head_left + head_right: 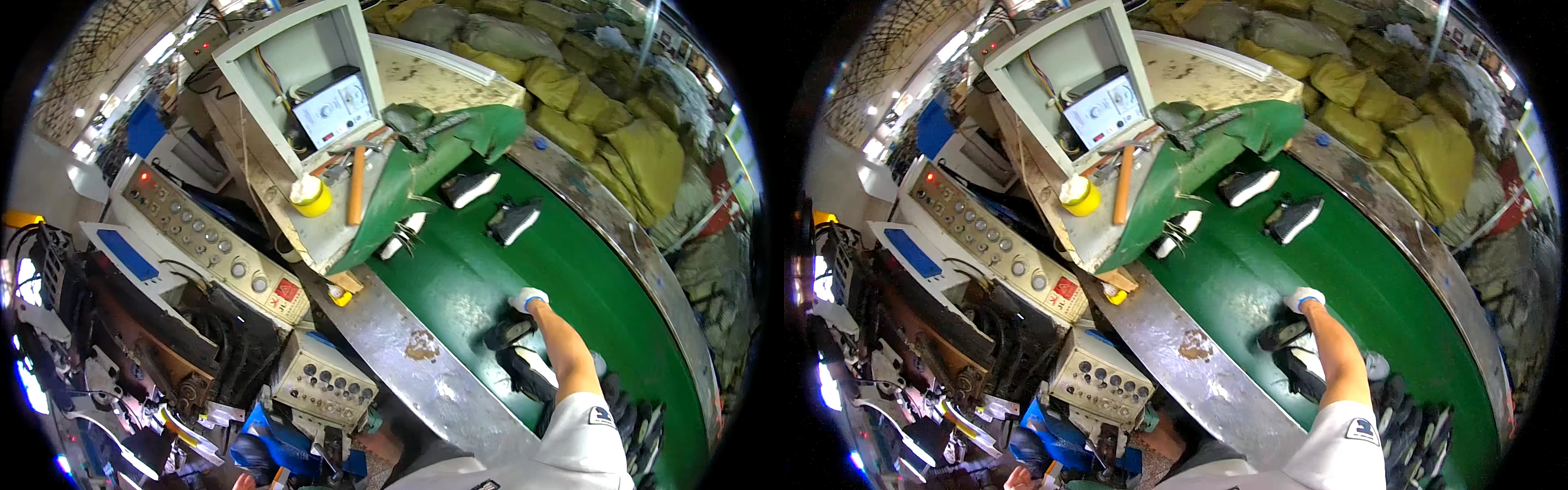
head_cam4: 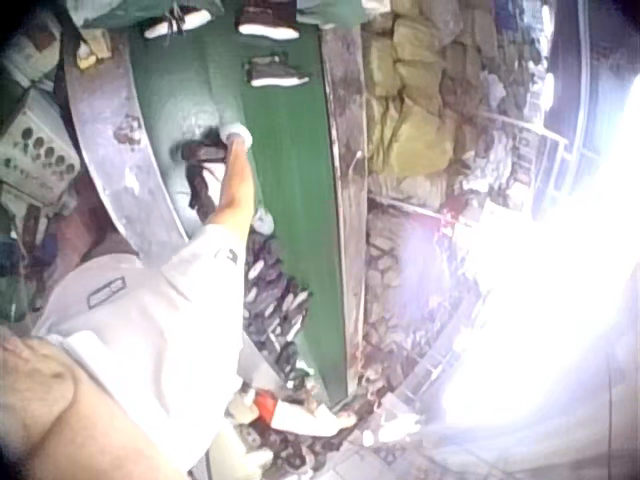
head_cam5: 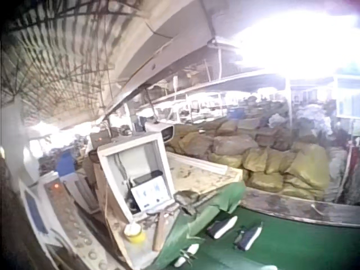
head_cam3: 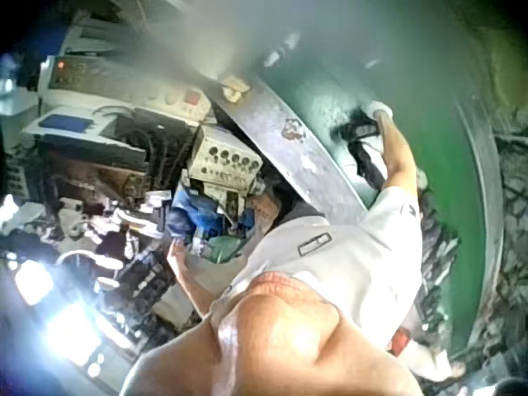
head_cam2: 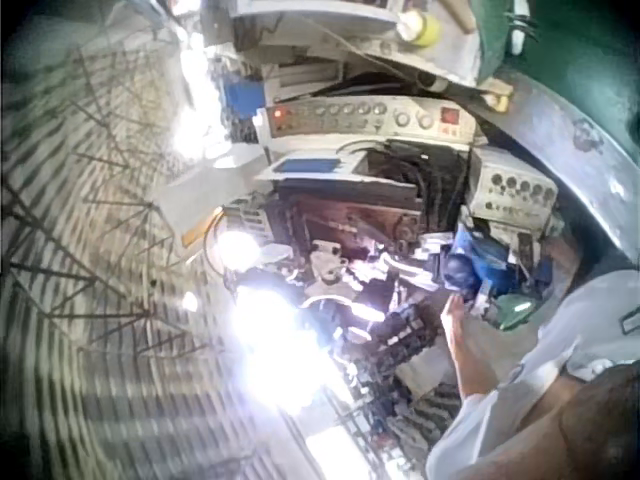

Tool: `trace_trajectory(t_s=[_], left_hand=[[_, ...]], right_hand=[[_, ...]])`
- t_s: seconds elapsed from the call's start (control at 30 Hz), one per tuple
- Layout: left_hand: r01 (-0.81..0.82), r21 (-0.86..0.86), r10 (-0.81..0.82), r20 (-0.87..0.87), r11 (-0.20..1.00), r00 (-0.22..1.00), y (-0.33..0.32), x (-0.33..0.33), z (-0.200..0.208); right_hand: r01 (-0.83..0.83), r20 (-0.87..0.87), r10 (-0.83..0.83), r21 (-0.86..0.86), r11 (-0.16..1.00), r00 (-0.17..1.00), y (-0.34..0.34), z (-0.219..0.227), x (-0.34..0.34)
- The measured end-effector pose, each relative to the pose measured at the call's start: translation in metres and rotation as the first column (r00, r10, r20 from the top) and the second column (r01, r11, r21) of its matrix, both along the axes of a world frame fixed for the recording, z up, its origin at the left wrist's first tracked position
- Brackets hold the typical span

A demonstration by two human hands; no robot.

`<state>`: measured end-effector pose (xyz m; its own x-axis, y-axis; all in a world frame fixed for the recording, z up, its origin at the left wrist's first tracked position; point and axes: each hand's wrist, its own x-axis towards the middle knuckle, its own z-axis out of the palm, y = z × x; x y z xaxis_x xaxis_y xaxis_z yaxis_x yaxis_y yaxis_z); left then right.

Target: The person picks up shoes from a conveyor belt, mounts each shoe onto an industrial lasting machine by hand, and then places the shoes back onto the belt.

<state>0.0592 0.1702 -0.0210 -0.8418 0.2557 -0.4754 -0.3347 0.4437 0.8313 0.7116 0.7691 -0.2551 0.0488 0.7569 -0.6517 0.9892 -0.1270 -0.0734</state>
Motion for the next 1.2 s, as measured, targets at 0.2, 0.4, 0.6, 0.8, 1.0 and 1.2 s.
trace_trajectory(t_s=[0.2, 0.4, 0.6, 0.8, 1.0, 1.2], left_hand=[[-0.188, 0.038, 0.189, -0.042, 0.981, 0.981, 0.006, 0.054, -0.069], [-0.177, -0.591, -0.222, -0.540, 0.787, 0.812, 0.077, 0.105, -0.070], [-0.239, -0.538, -0.167, -0.599, 0.808, 0.783, 0.091, 0.121, -0.055], [-0.230, -0.561, -0.176, -0.576, 0.795, 0.799, 0.091, 0.140, -0.048], [-0.181, -0.577, -0.224, -0.560, 0.796, 0.797, 0.100, 0.128, -0.045], [0.102, -0.665, -0.475, -0.408, 0.740, 0.780, 0.065, 0.070, -0.077]], right_hand=[[0.503, -0.172, -0.476, 0.186, 0.844, 0.862, 0.096, -0.048, 0.004], [0.852, -0.637, -0.579, 0.276, 0.445, 0.509, 0.214, -0.138, 0.039], [0.938, -0.636, -0.689, 0.242, 0.248, 0.347, 0.251, -0.169, 0.024], [0.869, -0.902, -0.379, -0.347, 0.354, -0.206, 0.189, -0.116, 0.020], [0.296, -0.580, -0.340, -0.735, 0.611, -0.740, 0.020, -0.054, -0.004], [0.070, -0.171, -0.400, -0.965, 0.253, -0.901, -0.147, 0.057, -0.132]])
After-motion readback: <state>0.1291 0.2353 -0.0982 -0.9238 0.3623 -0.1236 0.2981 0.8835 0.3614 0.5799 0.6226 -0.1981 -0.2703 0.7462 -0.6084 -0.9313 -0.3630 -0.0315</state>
